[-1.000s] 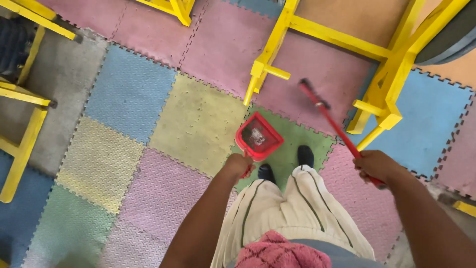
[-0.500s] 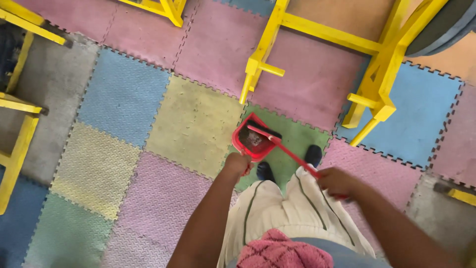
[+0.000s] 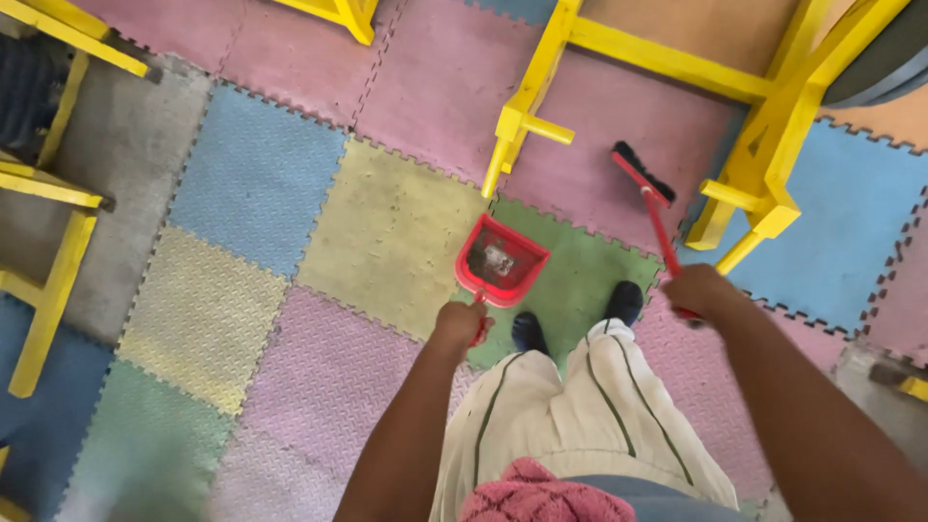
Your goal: Sweeping the gym floor using a brush and a dustpan to collect debris.
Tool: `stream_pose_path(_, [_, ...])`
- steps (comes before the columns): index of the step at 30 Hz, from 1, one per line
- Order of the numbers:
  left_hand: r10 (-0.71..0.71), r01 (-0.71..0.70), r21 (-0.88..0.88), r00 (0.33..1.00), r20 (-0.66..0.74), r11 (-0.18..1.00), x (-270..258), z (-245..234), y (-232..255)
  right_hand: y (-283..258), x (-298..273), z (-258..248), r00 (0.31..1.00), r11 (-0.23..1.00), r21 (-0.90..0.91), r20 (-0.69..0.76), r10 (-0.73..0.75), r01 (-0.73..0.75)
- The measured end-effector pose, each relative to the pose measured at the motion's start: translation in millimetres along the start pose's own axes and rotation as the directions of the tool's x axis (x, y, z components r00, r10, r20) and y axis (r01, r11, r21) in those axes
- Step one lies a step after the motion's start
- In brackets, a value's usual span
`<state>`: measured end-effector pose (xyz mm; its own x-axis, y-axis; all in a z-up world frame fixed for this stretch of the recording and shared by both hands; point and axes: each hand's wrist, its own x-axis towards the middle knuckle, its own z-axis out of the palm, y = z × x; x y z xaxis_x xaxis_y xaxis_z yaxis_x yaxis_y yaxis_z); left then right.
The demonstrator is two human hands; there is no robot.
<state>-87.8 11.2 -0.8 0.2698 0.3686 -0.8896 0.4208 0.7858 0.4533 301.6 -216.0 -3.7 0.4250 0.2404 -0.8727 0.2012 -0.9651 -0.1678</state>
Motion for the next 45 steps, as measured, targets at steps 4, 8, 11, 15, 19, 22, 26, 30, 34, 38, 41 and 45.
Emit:
stream_pose_path(4, [0.071, -0.071, -0.003, 0.997, 0.007, 0.997, -4, 10, -1, 16, 33, 65, 0.897, 0.612, -0.667, 0.217, -0.385, 0.425])
stream_pose_path(8, [0.066, -0.066, 0.015, 0.998, -0.020, 0.998, -14, 7, 9, -42, -67, 98, 0.933, 0.953, -0.127, 0.273, -0.235, 0.277])
stream_pose_path(11, [0.069, -0.069, -0.016, 0.998, -0.011, 0.997, -14, 2, 9, -70, -118, 107, 0.918, 0.950, 0.311, 0.363, -0.159, 0.041])
stream_pose_path(15, [0.056, -0.056, 0.002, 0.998, -0.040, 0.998, -26, 4, 12, -27, -92, 60, 0.915, 0.939, 0.299, 0.306, -0.263, 0.170])
stream_pose_path(19, [0.055, -0.055, -0.021, 0.998, 0.002, 0.998, -22, -2, -2, 0, -107, 11, 0.967, 0.850, 0.525, 0.193, -0.167, 0.042])
stream_pose_path(22, [0.064, -0.064, -0.005, 0.996, 0.059, 0.998, -14, -5, -2, -9, -122, -17, 0.991, 0.847, 0.531, 0.120, -0.051, -0.020])
stream_pose_path(26, [0.082, -0.094, 0.156, 0.993, 0.081, 0.983, -31, 10, 14, 23, -67, -10, 0.997, 0.899, 0.431, 0.013, 0.078, -0.076])
stream_pose_path(30, [0.115, -0.129, 0.117, 0.986, 0.117, 0.985, -15, 26, 1, 37, 5, 48, 0.999, 0.939, 0.341, 0.028, 0.043, -0.050])
stream_pose_path(34, [0.119, -0.125, 0.120, 0.991, 0.056, 0.985, -1, 49, -8, 31, 4, 104, 0.891, 0.595, -0.663, 0.317, -0.327, 0.454])
stream_pose_path(38, [0.132, -0.138, 0.142, 0.990, 0.047, 0.980, -13, 62, 6, -23, -98, 83, 0.947, 0.973, 0.164, 0.250, -0.200, 0.162])
stream_pose_path(41, [0.172, -0.183, 0.450, 0.983, 0.066, 0.874, -10, 54, 14, 21, -52, 73, 0.904, 0.916, 0.304, 0.255, -0.342, 0.261])
stream_pose_path(45, [0.118, -0.128, 0.135, 0.990, 0.077, 0.983, 3, 42, 10, 0, -123, -1, 0.984, 0.884, 0.466, 0.151, -0.093, 0.012])
